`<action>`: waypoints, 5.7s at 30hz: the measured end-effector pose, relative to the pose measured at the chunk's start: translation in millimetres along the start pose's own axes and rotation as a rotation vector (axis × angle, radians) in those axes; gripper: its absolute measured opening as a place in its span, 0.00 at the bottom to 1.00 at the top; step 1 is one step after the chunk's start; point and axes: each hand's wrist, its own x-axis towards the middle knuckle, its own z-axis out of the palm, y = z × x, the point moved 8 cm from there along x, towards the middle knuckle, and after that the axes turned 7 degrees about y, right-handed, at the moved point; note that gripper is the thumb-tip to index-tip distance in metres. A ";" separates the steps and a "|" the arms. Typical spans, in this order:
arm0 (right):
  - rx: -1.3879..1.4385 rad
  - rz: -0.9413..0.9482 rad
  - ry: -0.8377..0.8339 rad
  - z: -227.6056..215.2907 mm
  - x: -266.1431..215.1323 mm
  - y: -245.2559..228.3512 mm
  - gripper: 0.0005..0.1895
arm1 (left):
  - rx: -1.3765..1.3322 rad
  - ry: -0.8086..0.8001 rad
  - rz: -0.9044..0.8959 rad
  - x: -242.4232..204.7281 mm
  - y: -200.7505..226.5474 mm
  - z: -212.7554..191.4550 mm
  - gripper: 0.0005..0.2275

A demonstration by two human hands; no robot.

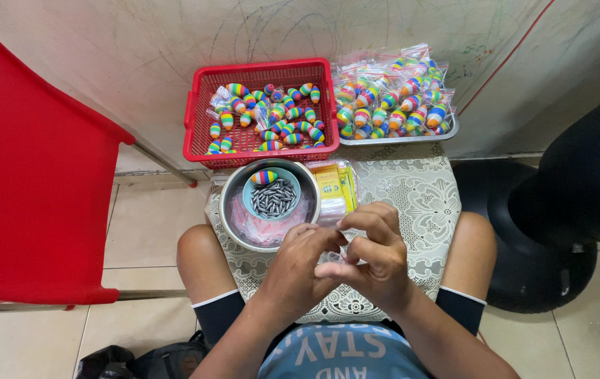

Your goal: The person picks up small rainbow-colored objects from a red basket and places them one at a time into small plastic bags, then places the filled bags onto a metal tray.

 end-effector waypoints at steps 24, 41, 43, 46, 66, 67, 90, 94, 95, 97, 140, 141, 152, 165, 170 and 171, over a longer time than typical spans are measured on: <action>0.240 0.609 -0.087 -6.6 -34.4 35.1 0.09 | -0.665 0.288 -0.642 -25.2 -52.7 -5.0 0.13; 0.225 0.423 0.071 -10.9 -37.4 36.1 0.03 | -0.648 0.444 -0.664 -33.6 -60.9 7.2 0.10; 0.226 0.415 0.064 -9.8 -37.0 35.2 0.04 | -0.625 0.442 -0.686 -34.3 -60.2 10.3 0.09; 0.200 0.414 0.081 -11.9 -40.9 37.4 0.04 | -0.621 0.458 -0.614 -32.6 -57.4 10.1 0.07; 0.249 0.523 -0.031 10.3 -49.3 38.8 0.05 | 0.479 0.182 0.163 0.4 12.9 -6.8 0.16; 0.247 0.524 -0.031 10.1 -48.1 38.2 0.05 | 0.477 0.182 0.164 -1.1 10.2 -5.4 0.16; 0.184 0.399 -0.134 22.6 -31.9 21.9 0.04 | 0.510 0.182 0.139 -11.0 -2.1 -14.2 0.15; 0.170 0.389 -0.160 26.4 -27.8 17.7 0.04 | 0.377 0.174 0.117 -15.1 -8.7 -16.3 0.17; 0.180 0.394 -0.167 27.2 -26.1 16.6 0.04 | 0.360 0.172 0.111 -17.2 -10.5 -16.0 0.17; 0.190 0.400 -0.174 27.4 -25.5 16.0 0.04 | 0.343 0.171 0.105 -21.0 -13.7 -16.1 0.16; 0.750 0.766 -0.145 88.1 8.0 92.5 0.12 | 0.248 0.505 -0.051 -32.6 -34.6 -98.9 0.22; 0.807 0.821 -0.114 82.8 4.6 93.2 0.11 | 0.279 0.482 -0.058 -30.3 -35.8 -93.7 0.23; 0.968 0.855 0.078 50.7 -18.1 99.5 0.16 | 0.273 0.525 0.113 3.5 -6.1 -65.2 0.25; 0.507 0.489 0.081 18.4 -6.8 51.1 0.17 | 0.321 0.491 0.158 15.1 15.7 -57.2 0.24; 0.378 0.375 0.052 15.8 -5.4 30.8 0.15 | 0.324 0.448 0.189 16.3 15.5 -50.7 0.23; 0.347 0.370 0.058 15.0 -2.5 26.3 0.12 | 0.328 0.441 0.208 17.2 17.7 -49.6 0.22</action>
